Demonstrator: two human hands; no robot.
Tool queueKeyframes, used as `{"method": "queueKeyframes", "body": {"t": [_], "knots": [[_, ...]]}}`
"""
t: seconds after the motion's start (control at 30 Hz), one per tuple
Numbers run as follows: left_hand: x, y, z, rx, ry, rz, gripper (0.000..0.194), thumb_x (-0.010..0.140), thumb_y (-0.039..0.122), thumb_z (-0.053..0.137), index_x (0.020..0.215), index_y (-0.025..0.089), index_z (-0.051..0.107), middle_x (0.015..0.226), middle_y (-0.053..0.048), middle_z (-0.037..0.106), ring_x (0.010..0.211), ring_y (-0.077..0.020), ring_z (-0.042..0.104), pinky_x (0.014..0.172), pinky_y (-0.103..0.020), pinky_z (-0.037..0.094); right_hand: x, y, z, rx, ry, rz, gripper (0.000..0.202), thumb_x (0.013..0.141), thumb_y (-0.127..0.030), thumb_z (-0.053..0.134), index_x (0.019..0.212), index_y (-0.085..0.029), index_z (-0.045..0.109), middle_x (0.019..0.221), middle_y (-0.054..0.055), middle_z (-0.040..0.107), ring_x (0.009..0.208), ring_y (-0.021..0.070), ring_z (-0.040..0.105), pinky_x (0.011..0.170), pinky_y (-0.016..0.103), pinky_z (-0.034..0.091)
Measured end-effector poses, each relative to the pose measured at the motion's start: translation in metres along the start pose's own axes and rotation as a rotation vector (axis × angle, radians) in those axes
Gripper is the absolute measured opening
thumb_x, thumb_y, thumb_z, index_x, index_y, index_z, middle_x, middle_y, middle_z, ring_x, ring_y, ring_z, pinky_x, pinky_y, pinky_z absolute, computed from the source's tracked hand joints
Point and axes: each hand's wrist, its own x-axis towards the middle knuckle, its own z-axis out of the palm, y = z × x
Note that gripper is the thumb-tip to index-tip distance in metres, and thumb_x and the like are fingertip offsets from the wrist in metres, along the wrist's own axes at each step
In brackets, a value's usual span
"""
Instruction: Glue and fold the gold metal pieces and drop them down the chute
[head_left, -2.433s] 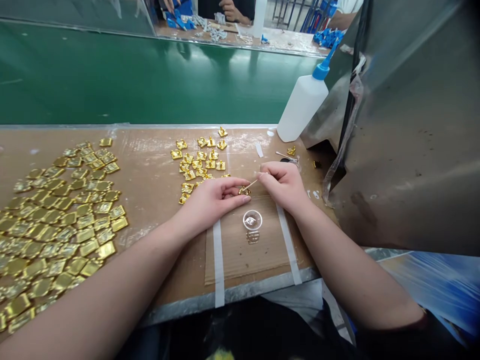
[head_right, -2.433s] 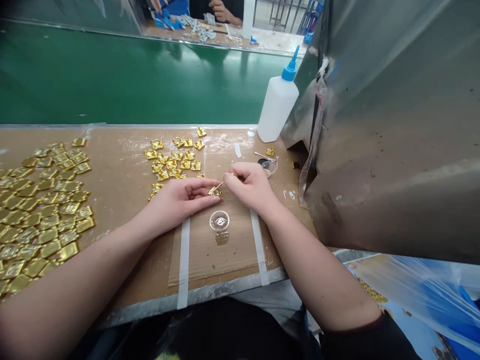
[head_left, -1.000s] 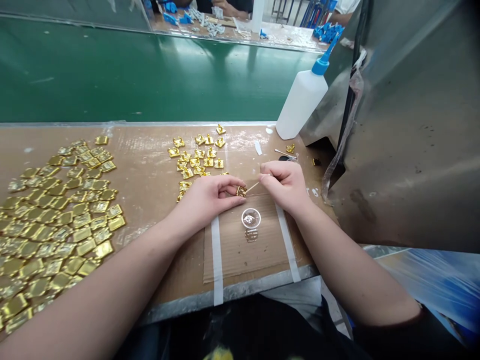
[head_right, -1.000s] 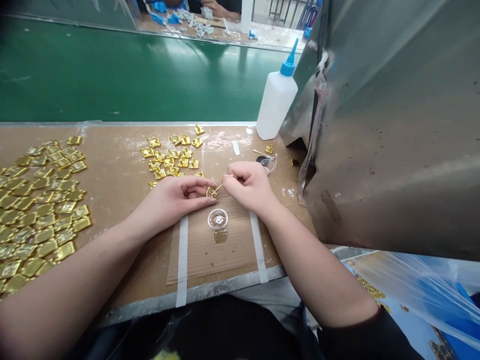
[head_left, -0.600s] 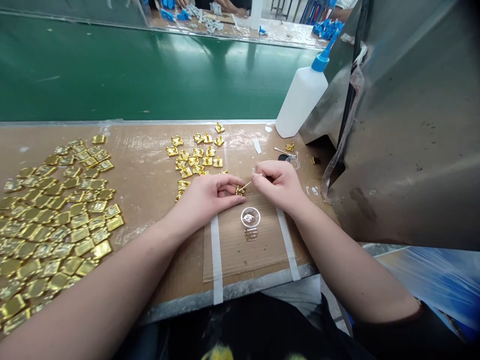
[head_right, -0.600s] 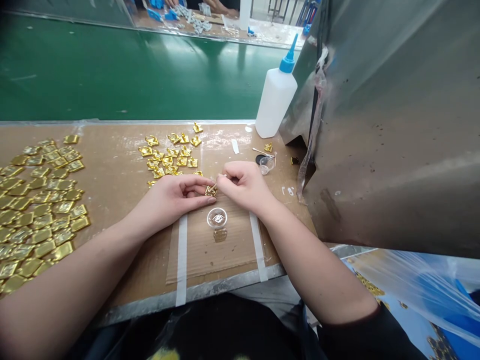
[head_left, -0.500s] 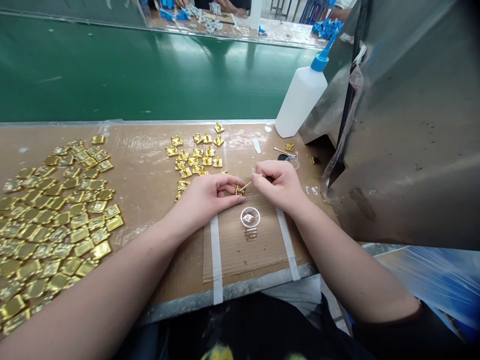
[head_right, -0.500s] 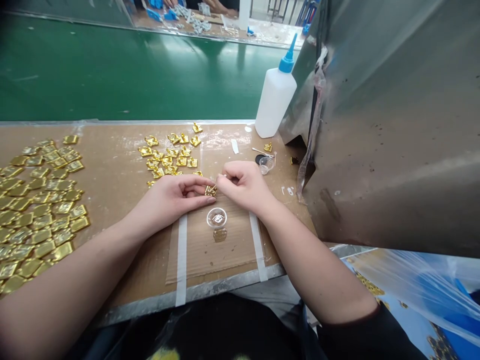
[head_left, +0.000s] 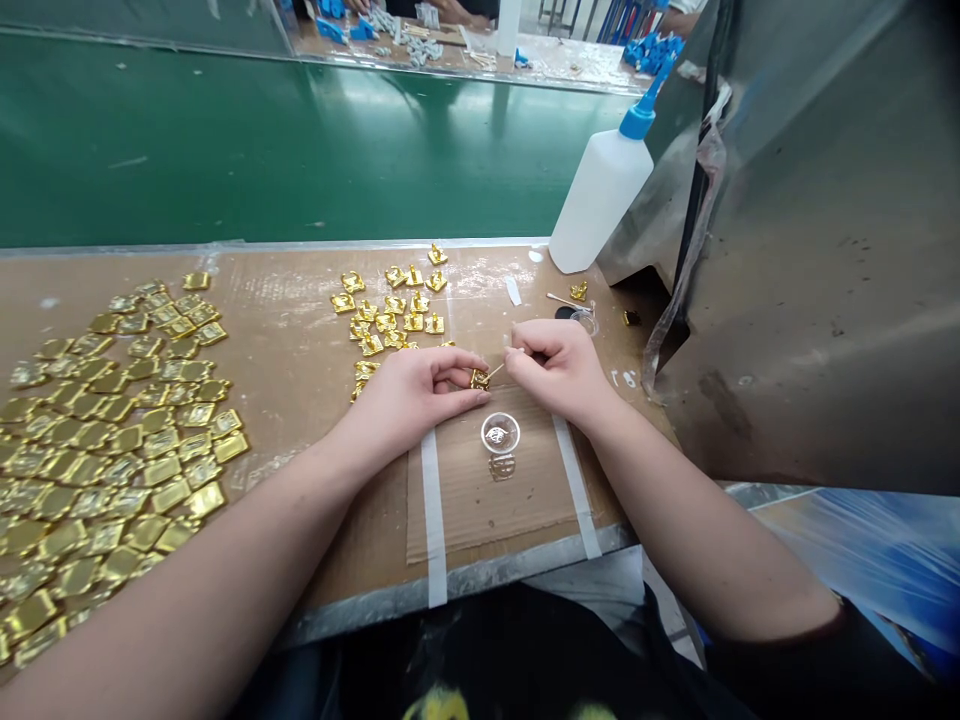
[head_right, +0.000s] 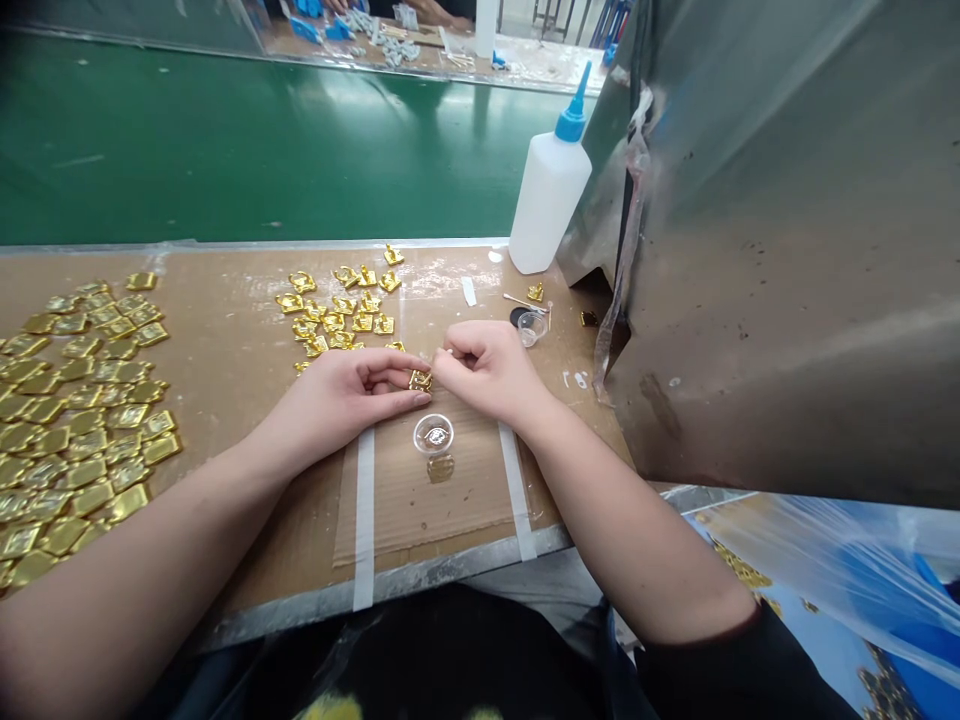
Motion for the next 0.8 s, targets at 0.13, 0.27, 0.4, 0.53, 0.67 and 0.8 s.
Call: {"method": "queueKeyframes", "body": {"t": [0.13,0.27,0.4,0.53,0.67,0.8], "knots": [[0.0,-0.001,0.001,-0.017,0.0,0.001,0.037,0.083,0.046,0.084,0.112,0.024,0.08,0.085,-0.001,0.079,0.071,-0.019,0.067,0.067,-0.032,0.048,0.0,0.0,0.0,0.004,-0.013,-0.01,0.037,0.085,-0.023,0.055,0.059,-0.022,0.028,0.057,-0.005,0.032,0.056,0.0095,0.032,0.057,0.029,0.024],[0.0,-0.001,0.001,-0.028,-0.007,-0.012,0.035,0.083,0.044,0.085,0.112,0.024,0.08,0.085,0.0,0.08,0.073,-0.019,0.068,0.068,-0.032,0.047,0.001,0.0,0.0,0.002,-0.01,-0.024,0.039,0.087,-0.024,0.055,0.058,-0.022,0.029,0.057,-0.005,0.033,0.056,0.0096,0.033,0.057,0.029,0.025],[0.0,-0.001,0.001,-0.035,-0.011,-0.015,0.036,0.083,0.044,0.085,0.112,0.024,0.08,0.085,0.0,0.079,0.073,-0.0186,0.068,0.068,-0.031,0.047,0.001,-0.001,0.001,0.006,0.007,-0.035,0.035,0.085,-0.022,0.055,0.058,-0.022,0.032,0.056,-0.005,0.035,0.055,0.0094,0.033,0.057,0.029,0.025],[0.0,-0.001,0.0,-0.022,-0.009,-0.014,0.036,0.084,0.044,0.084,0.113,0.024,0.08,0.084,0.0,0.078,0.071,-0.0178,0.065,0.066,-0.031,0.046,0.0,-0.001,0.001,0.001,0.019,-0.026,0.035,0.082,-0.02,0.055,0.057,-0.022,0.03,0.056,-0.006,0.032,0.054,0.0093,0.031,0.056,0.029,0.023],[0.001,-0.003,0.0,-0.033,-0.004,0.005,0.035,0.084,0.044,0.084,0.113,0.023,0.08,0.083,0.0,0.077,0.066,-0.0155,0.06,0.062,-0.029,0.043,0.0,-0.002,-0.005,0.089,0.03,-0.034,0.037,0.084,-0.021,0.055,0.057,-0.022,0.029,0.056,-0.006,0.03,0.054,0.0093,0.029,0.056,0.029,0.022],[0.001,-0.002,0.001,-0.126,-0.005,0.017,0.039,0.083,0.044,0.085,0.113,0.02,0.078,0.079,-0.001,0.074,0.066,-0.0163,0.062,0.062,-0.028,0.045,0.0,-0.002,-0.017,0.22,-0.2,-0.141,0.04,0.088,-0.022,0.056,0.057,-0.022,0.03,0.057,-0.006,0.028,0.054,0.0088,0.029,0.056,0.029,0.022]]}}
